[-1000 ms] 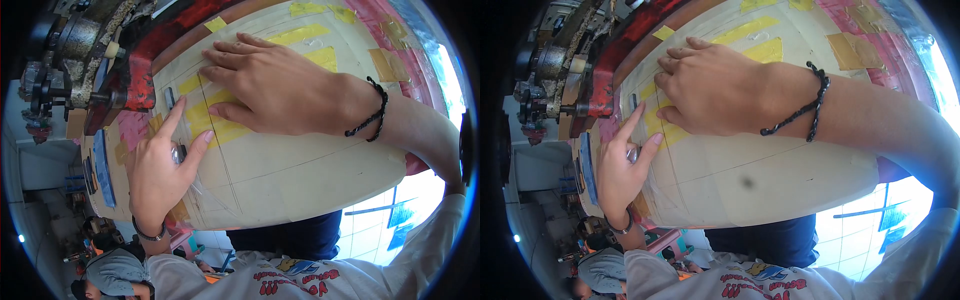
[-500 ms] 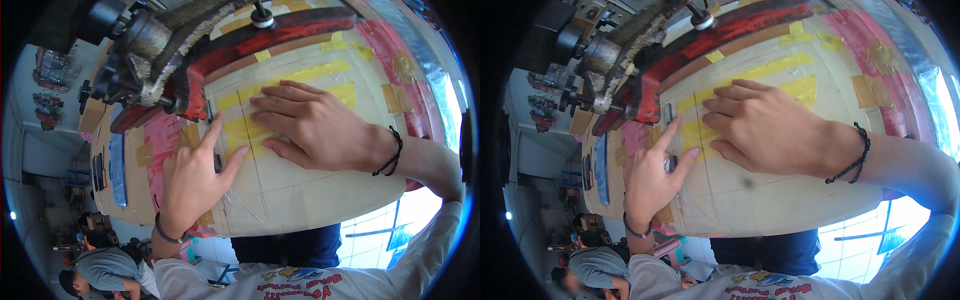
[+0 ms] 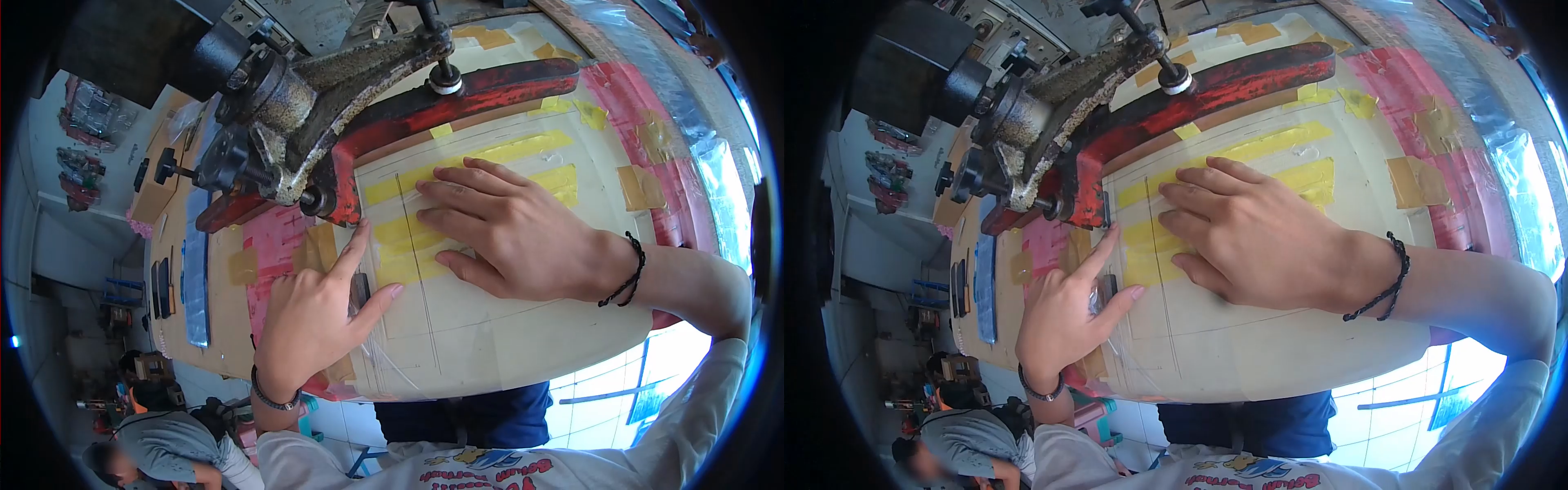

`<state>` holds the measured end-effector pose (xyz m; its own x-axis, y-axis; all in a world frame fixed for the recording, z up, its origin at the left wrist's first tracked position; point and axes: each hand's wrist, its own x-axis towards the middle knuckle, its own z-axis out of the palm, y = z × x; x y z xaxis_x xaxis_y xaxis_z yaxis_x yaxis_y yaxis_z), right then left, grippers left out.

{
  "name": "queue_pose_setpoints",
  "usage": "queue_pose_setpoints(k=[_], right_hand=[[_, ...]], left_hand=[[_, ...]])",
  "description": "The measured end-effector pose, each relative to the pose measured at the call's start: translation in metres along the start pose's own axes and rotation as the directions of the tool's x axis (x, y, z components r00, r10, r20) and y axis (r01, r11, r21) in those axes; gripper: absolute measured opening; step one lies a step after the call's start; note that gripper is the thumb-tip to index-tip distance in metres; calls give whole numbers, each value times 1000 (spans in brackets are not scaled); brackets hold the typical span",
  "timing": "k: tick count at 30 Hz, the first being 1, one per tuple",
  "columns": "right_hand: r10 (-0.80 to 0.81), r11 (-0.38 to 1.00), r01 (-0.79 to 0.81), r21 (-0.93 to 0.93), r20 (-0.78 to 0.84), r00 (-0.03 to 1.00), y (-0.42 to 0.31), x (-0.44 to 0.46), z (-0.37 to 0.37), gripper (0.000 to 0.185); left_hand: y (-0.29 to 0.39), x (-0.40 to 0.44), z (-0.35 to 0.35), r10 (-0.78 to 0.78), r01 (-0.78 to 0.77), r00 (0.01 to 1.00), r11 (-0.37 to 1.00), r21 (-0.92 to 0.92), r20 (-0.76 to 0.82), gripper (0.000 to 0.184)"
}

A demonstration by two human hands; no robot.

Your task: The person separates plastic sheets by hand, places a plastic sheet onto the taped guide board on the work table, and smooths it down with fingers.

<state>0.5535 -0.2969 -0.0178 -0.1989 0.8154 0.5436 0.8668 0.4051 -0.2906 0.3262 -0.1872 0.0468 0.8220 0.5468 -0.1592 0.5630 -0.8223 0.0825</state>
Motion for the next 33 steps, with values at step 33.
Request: queue_pose_setpoints(k=[33], right_hand=[[-108, 994, 107, 11, 172, 979, 1, 4, -6, 38]], left_hand=[[-17, -39, 41, 34, -181, 927, 913, -365, -374, 33]])
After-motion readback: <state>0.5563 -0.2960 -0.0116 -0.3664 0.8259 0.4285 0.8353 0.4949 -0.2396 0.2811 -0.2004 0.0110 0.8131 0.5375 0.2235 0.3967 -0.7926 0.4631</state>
